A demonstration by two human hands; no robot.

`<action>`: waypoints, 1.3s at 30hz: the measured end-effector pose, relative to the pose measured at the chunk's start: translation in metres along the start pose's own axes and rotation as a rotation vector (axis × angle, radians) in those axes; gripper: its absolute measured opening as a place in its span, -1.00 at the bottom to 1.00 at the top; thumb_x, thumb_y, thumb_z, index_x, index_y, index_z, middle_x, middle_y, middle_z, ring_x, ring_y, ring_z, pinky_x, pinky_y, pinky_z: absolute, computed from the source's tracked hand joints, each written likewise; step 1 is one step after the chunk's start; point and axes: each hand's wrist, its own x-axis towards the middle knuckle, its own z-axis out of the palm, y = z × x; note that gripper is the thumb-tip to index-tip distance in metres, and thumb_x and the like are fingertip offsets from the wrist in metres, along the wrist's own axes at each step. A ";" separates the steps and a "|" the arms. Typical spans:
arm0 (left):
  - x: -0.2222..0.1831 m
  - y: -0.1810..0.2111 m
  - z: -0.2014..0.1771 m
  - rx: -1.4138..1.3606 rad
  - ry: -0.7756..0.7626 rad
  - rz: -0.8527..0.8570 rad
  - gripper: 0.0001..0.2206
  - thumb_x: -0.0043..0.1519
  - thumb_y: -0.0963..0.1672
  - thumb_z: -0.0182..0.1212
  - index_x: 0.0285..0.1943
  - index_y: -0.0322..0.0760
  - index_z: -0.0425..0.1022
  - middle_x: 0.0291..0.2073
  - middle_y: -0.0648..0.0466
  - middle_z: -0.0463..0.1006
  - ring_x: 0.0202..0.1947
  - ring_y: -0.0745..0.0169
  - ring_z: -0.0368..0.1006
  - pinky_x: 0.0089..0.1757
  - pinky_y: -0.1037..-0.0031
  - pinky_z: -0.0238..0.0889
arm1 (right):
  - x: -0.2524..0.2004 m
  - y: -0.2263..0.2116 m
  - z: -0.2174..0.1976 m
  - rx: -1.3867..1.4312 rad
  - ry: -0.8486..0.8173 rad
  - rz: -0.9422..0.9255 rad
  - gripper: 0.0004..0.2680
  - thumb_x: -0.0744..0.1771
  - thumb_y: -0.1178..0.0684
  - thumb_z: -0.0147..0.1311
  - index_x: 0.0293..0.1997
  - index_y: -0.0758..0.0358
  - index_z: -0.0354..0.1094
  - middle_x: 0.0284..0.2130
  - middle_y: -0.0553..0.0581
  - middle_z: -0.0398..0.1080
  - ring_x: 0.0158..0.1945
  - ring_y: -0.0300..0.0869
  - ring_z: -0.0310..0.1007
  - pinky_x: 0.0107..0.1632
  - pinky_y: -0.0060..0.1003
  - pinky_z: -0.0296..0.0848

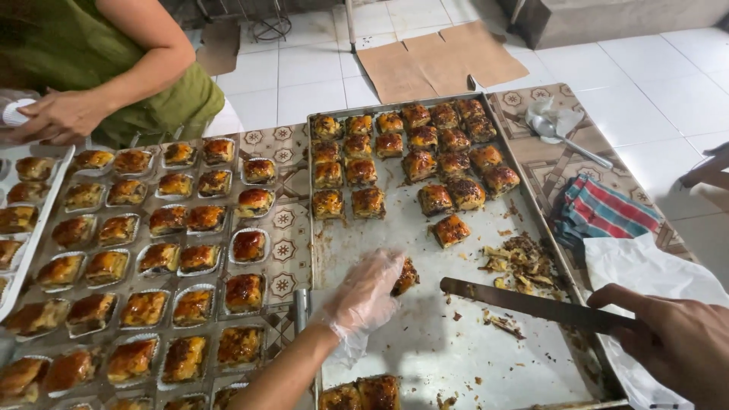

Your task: Transferring small baked pastries from a large baking tray into individual paper liners on a display tray using a metal spatula.

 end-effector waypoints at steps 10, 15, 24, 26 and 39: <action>0.042 -0.037 0.042 -0.090 0.599 0.513 -0.01 0.03 -0.49 -0.03 0.63 -0.12 -0.39 0.06 -0.31 0.50 0.07 -0.32 0.50 -0.04 0.30 0.53 | -0.002 -0.019 -0.005 0.217 -0.165 -0.036 -0.81 0.35 -0.30 -0.12 0.02 -0.87 0.26 -0.60 -0.34 0.52 -0.50 -0.46 0.52 -0.25 -0.57 0.45; 0.050 -0.060 0.067 -0.074 0.717 0.540 -0.14 0.05 -0.41 0.16 0.58 -0.30 -0.12 0.43 -0.16 0.22 0.41 -0.20 0.21 0.28 0.24 0.29 | -0.002 -0.030 -0.008 0.329 -0.222 -0.032 -0.78 0.34 -0.33 -0.05 0.11 -0.78 0.26 -0.29 -0.35 0.73 -0.19 -0.37 0.76 -0.02 -0.44 0.57; 0.029 -0.030 0.006 0.162 0.501 0.066 -0.55 0.13 -0.33 0.05 0.23 -0.25 0.23 -0.26 0.02 0.37 -0.32 0.16 0.35 -0.36 0.40 0.46 | 0.030 -0.056 0.000 0.657 -0.107 -0.163 -0.71 0.33 -0.10 0.12 0.15 -0.59 0.45 -0.59 -0.08 0.59 -0.60 -0.29 0.32 -0.40 -0.43 0.39; 0.020 -0.021 -0.019 0.181 0.449 -0.021 -0.58 0.12 -0.29 0.12 0.19 -0.31 0.29 -0.16 -0.08 0.41 -0.22 0.06 0.39 -0.19 0.28 0.41 | 0.047 -0.066 0.000 0.681 -0.056 -0.249 -0.72 0.31 -0.11 0.12 0.12 -0.52 0.45 -0.23 -0.22 0.57 -0.57 -0.29 0.50 -0.33 -0.37 0.58; 0.020 -0.070 -0.047 0.304 0.450 -0.298 -0.68 0.11 -0.32 0.21 0.06 -0.43 0.48 0.00 -0.26 0.47 -0.13 -0.02 0.47 -0.09 0.35 0.46 | 0.062 -0.129 -0.059 0.597 0.147 -0.449 -0.75 0.35 -0.09 0.02 0.17 -0.27 0.37 -0.47 -0.03 0.64 -0.63 -0.28 0.52 -0.38 -0.30 0.61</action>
